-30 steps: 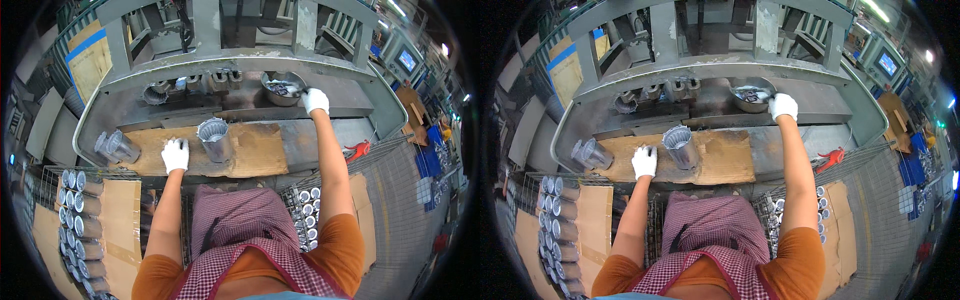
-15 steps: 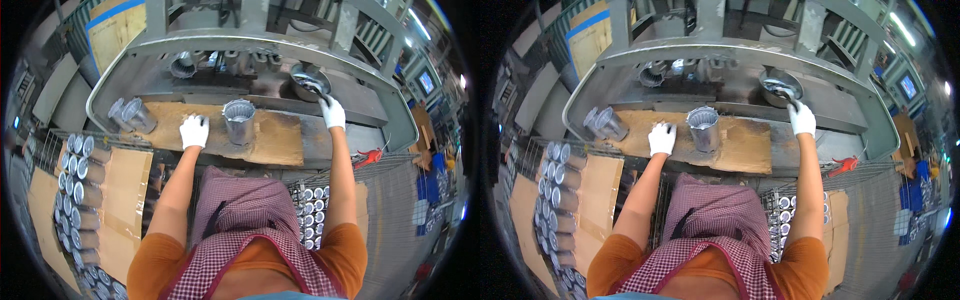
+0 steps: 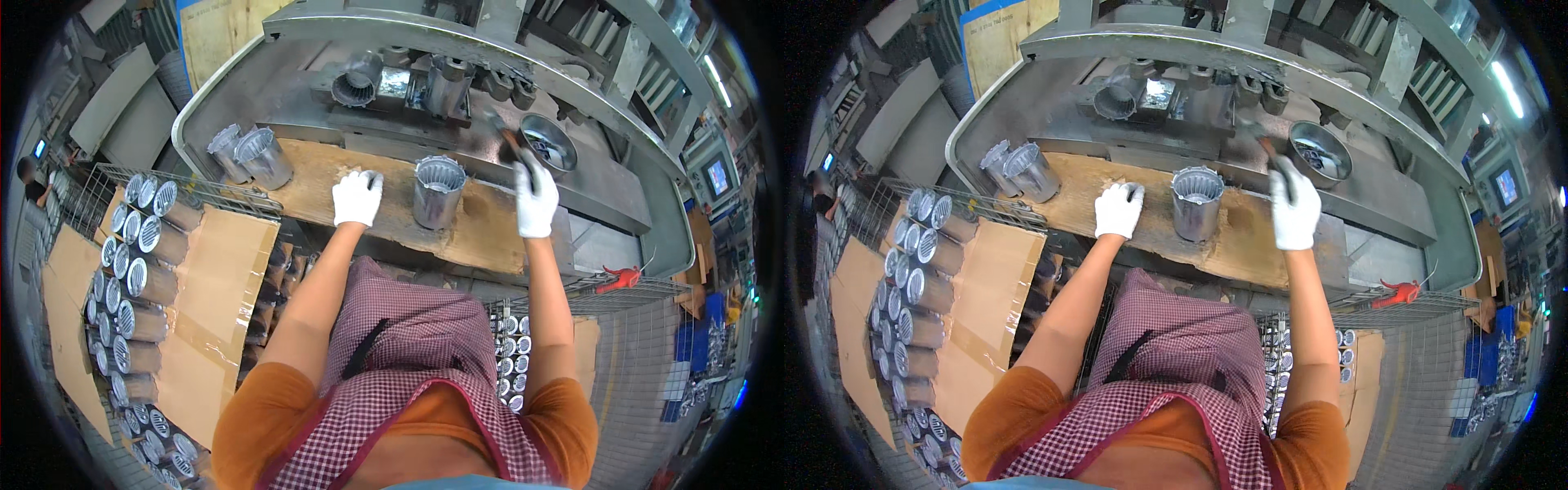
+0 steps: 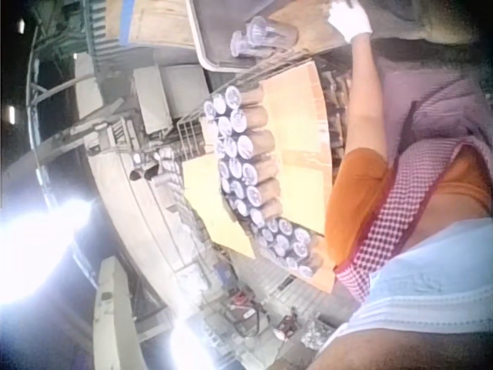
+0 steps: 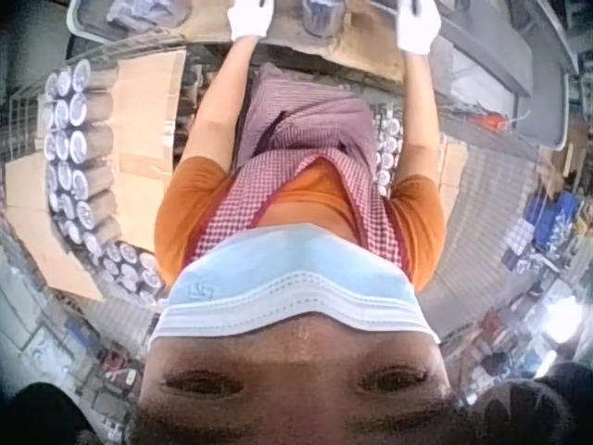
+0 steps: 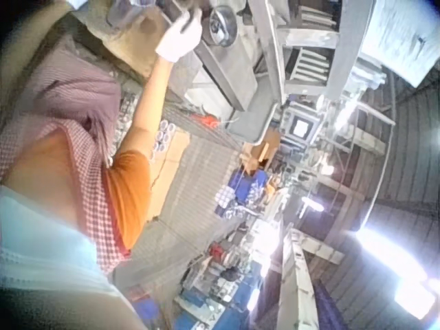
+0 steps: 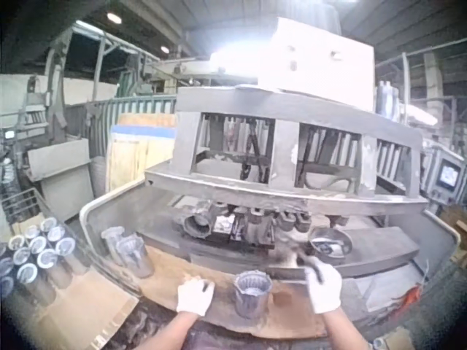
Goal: The person cleans metal motor housings by hand using a hand scraper and an air gun blower, then stacks them in a crate.
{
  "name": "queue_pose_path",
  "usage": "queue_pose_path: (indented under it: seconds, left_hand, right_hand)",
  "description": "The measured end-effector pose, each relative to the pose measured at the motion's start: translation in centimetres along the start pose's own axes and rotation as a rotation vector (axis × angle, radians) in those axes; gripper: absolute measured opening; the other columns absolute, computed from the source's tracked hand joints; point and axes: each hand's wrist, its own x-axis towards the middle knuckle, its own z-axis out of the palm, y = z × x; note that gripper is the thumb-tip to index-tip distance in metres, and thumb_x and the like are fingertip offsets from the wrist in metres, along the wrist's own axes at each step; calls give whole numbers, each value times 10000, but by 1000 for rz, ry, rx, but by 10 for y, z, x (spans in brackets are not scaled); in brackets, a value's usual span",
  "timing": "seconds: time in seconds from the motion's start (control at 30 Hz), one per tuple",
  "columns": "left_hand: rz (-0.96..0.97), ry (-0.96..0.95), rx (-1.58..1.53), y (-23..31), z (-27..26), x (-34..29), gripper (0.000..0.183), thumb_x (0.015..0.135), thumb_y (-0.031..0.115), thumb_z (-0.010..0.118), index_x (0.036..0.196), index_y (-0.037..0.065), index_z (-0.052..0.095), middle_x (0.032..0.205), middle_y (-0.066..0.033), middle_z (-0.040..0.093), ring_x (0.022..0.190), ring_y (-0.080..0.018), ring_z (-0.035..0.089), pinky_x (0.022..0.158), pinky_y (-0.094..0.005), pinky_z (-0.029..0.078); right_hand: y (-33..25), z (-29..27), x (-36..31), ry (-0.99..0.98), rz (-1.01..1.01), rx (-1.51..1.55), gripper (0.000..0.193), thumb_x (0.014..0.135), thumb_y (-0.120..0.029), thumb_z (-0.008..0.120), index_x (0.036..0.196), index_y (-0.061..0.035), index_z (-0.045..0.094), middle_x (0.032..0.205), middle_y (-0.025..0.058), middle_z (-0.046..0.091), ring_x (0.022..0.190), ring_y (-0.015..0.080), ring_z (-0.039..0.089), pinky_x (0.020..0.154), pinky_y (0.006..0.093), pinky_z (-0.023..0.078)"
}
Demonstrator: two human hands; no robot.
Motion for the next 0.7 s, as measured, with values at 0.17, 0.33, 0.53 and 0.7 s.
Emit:
queue_pose_path:
  seconds: [0.17,0.33,0.53,0.7]
  left_hand:
    - [-10,-20,-22,-1,-2,1,353,956,425,525,997,148,739,1013,-114,701,971,-319,645,846,-465,474]
    - [-36,-61,-43,-1,-5,2,364,962,421,516,1024,140,739,1035,-118,701,990,-323,639,875,-465,470]
    - [-29,-68,-45,-2,-7,3,369,972,413,508,1043,130,733,1034,-128,698,986,-328,637,877,-460,472]
    - [12,8,-68,-5,-3,0,355,967,410,533,1029,125,735,1001,-134,696,964,-334,640,869,-466,477]
  right_hand:
    - [-59,79,84,-85,-240,-119,209,916,-280,622,1033,-138,720,790,160,703,724,367,677,680,453,539]
    - [-80,140,148,-352,-69,-398,331,960,-469,492,1060,-244,713,869,150,720,799,340,701,744,449,545]
    - [-51,110,153,-283,37,-344,363,931,-471,514,1060,-206,725,923,189,716,854,369,696,787,456,556]
    - [5,33,132,62,4,-258,331,902,-385,632,957,-76,738,921,187,706,863,386,672,789,464,529]
